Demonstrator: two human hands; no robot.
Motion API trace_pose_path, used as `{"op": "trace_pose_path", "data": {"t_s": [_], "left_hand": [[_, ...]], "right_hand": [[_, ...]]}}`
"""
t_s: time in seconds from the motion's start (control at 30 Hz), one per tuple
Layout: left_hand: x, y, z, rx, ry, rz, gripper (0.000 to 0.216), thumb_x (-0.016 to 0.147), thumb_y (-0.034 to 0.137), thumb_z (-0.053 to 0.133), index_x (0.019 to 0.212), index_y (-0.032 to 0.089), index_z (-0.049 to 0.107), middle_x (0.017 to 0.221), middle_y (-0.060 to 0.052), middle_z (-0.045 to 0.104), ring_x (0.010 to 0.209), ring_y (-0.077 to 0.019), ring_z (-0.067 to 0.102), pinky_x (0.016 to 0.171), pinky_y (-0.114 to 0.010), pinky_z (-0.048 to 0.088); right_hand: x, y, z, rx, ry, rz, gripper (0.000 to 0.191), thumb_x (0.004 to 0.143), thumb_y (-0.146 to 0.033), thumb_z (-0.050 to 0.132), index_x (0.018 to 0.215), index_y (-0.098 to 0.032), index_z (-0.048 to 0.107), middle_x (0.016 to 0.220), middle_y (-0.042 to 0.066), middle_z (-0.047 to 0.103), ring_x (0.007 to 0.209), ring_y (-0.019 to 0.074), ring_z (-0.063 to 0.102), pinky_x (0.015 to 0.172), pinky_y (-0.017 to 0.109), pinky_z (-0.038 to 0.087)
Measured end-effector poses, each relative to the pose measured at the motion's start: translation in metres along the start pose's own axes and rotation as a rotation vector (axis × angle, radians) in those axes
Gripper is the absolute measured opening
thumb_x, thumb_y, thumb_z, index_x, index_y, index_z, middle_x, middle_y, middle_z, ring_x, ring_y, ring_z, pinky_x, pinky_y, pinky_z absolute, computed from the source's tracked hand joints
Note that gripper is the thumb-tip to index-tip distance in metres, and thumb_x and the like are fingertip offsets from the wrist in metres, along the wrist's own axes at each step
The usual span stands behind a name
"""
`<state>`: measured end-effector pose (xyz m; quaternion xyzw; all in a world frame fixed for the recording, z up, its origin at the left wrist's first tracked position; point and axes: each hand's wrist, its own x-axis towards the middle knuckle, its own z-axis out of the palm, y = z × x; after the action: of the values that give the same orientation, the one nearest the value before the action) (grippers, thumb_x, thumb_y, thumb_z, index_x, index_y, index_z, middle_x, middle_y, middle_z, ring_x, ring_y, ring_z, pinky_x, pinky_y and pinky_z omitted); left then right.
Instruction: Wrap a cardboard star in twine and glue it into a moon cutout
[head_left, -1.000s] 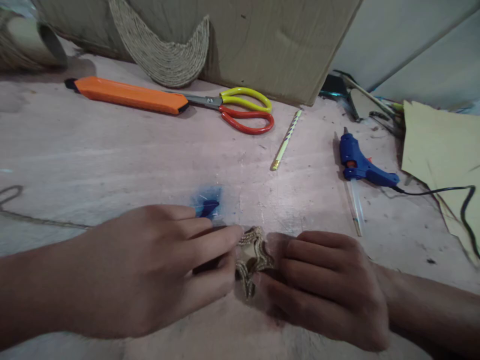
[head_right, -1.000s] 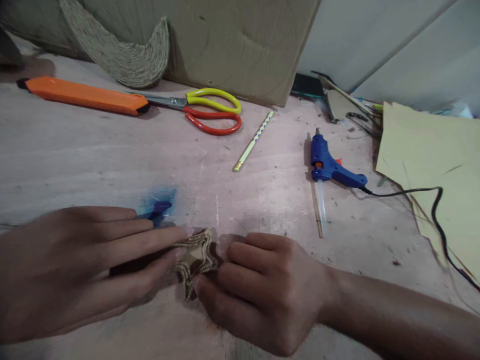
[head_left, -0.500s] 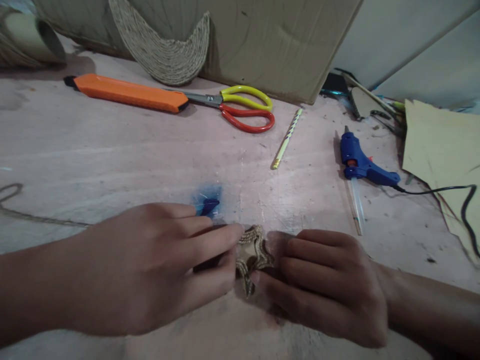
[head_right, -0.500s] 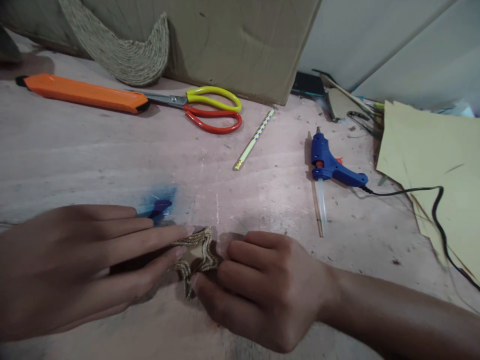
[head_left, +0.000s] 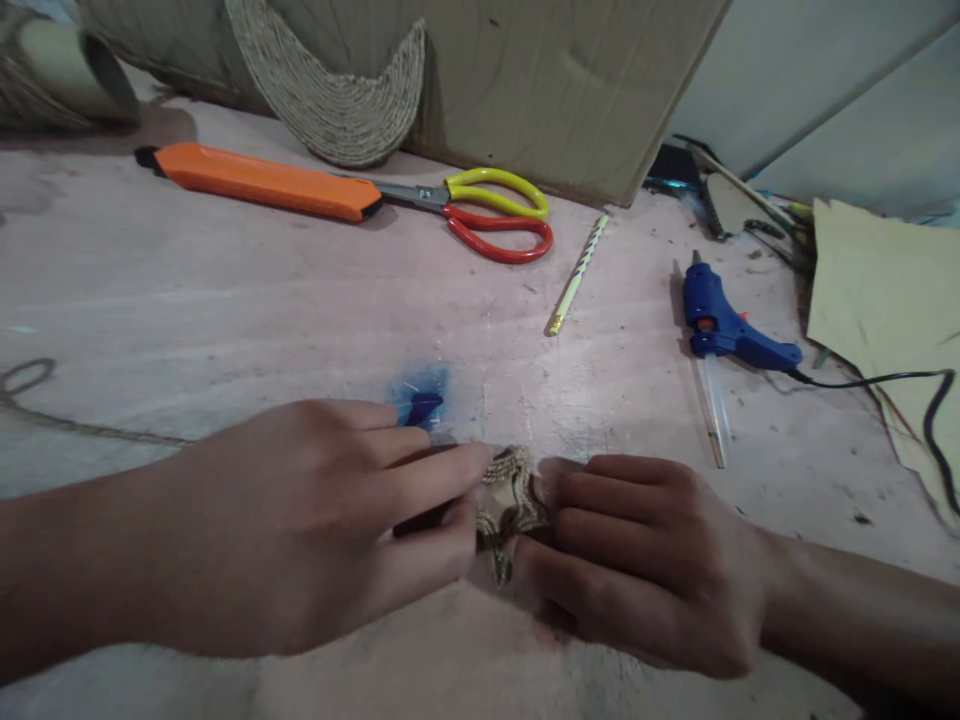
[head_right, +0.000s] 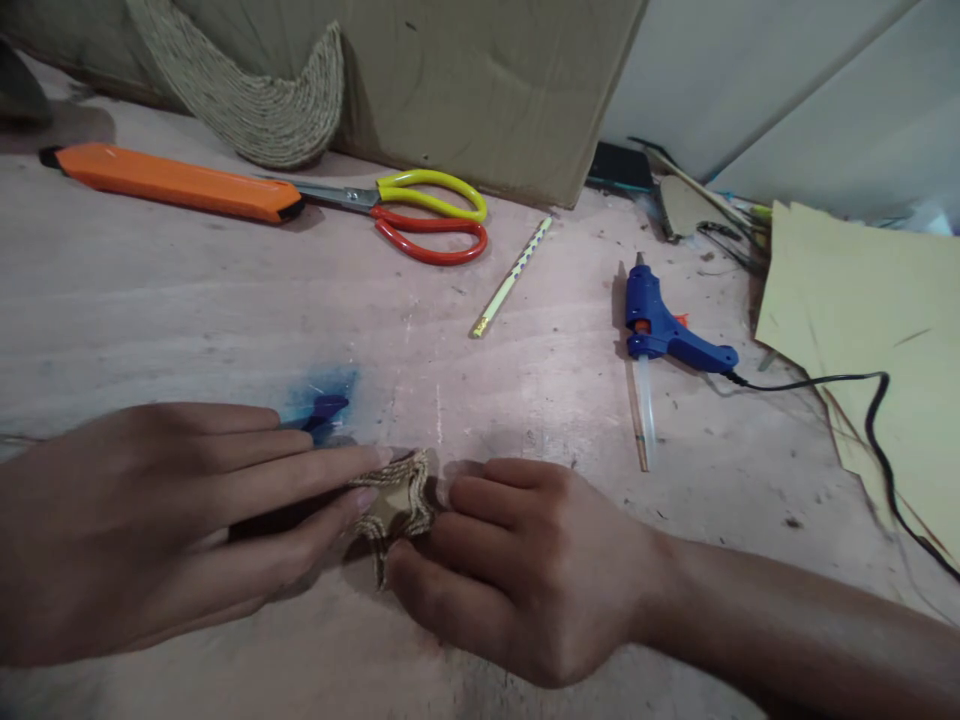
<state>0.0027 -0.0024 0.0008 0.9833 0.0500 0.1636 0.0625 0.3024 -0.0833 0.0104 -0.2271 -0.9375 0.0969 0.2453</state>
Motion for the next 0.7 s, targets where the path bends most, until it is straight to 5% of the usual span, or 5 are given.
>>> {"op": "trace_pose_path", "data": {"t_s": [0.7], "left_hand": [[0.003,-0.001,-0.005,0.001,-0.023,0.008,0.063,0.131,0.020,0.029,0.104,0.027,0.085,0.107,-0.003,0.085,0.069,-0.0209,0.056,0.062,-0.038,0.045]], "right_hand": [[-0.010,0.005,0.006,-0.069,0.062,0.021,0.030,0.125,-0.022,0.051,0.126,-0.009,0.078,0.084,0.002,0.074,0.072,0.0224,0.062,0.063,0.044,0.041]]}}
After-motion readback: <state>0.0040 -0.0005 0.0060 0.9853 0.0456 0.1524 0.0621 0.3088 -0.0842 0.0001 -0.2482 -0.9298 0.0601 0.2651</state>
